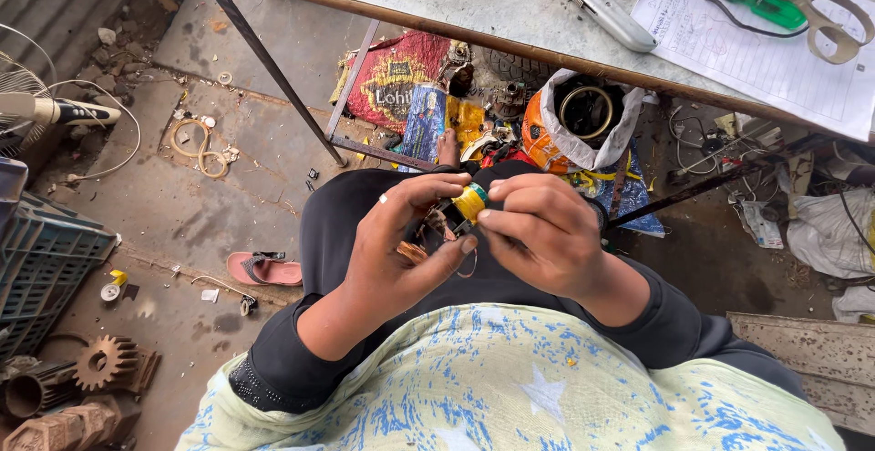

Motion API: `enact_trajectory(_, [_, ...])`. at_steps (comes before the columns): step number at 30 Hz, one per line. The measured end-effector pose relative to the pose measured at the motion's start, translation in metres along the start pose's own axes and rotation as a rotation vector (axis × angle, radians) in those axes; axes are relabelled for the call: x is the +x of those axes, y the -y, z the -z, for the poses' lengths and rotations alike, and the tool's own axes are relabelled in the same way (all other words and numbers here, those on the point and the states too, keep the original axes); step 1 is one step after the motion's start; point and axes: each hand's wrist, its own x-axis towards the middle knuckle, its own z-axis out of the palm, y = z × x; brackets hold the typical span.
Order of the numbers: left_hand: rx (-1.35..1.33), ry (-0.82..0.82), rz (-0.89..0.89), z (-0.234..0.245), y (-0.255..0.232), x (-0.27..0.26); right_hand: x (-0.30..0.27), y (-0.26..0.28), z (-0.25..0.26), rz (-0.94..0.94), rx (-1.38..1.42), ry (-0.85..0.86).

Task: The person sits on the floor and repairs a small electronic component, likely a motor or transformer. They use their hands to manipulate copper wire and yellow tape, and use a screwdriver to adjust internal parts. The person repeatedly inspects and adjusts the component throughout the video.

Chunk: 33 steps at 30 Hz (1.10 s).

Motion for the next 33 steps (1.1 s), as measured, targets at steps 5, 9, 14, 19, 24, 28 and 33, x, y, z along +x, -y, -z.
enact_trajectory(5, [0.349,0.022,-0.087,0.001,-0.005,0.003,-0.004,0.0,-0.002,-0.123,0.058,0.07])
enact_trajectory(9, [0.493,-0.008,-0.22,0.001,0.0,0.007,-0.008,0.001,-0.011,-0.141,0.035,0.098])
enact_trajectory(14, [0.545,-0.024,-0.234,-0.001,0.003,0.008,-0.01,0.002,-0.018,-0.229,0.06,0.078])
enact_trajectory(19, [0.542,-0.017,-0.272,0.0,0.0,0.008,-0.011,0.005,-0.022,-0.309,0.134,0.059])
enact_trajectory(24, [0.407,-0.04,0.064,0.0,0.001,0.005,-0.011,0.009,-0.022,-0.226,0.106,0.04])
enact_trajectory(28, [0.197,-0.051,0.049,0.005,0.005,0.005,-0.009,0.012,-0.022,-0.131,0.102,0.015])
enact_trajectory(33, [-0.143,0.068,0.17,0.006,0.008,0.003,-0.008,0.011,-0.021,-0.136,0.055,0.027])
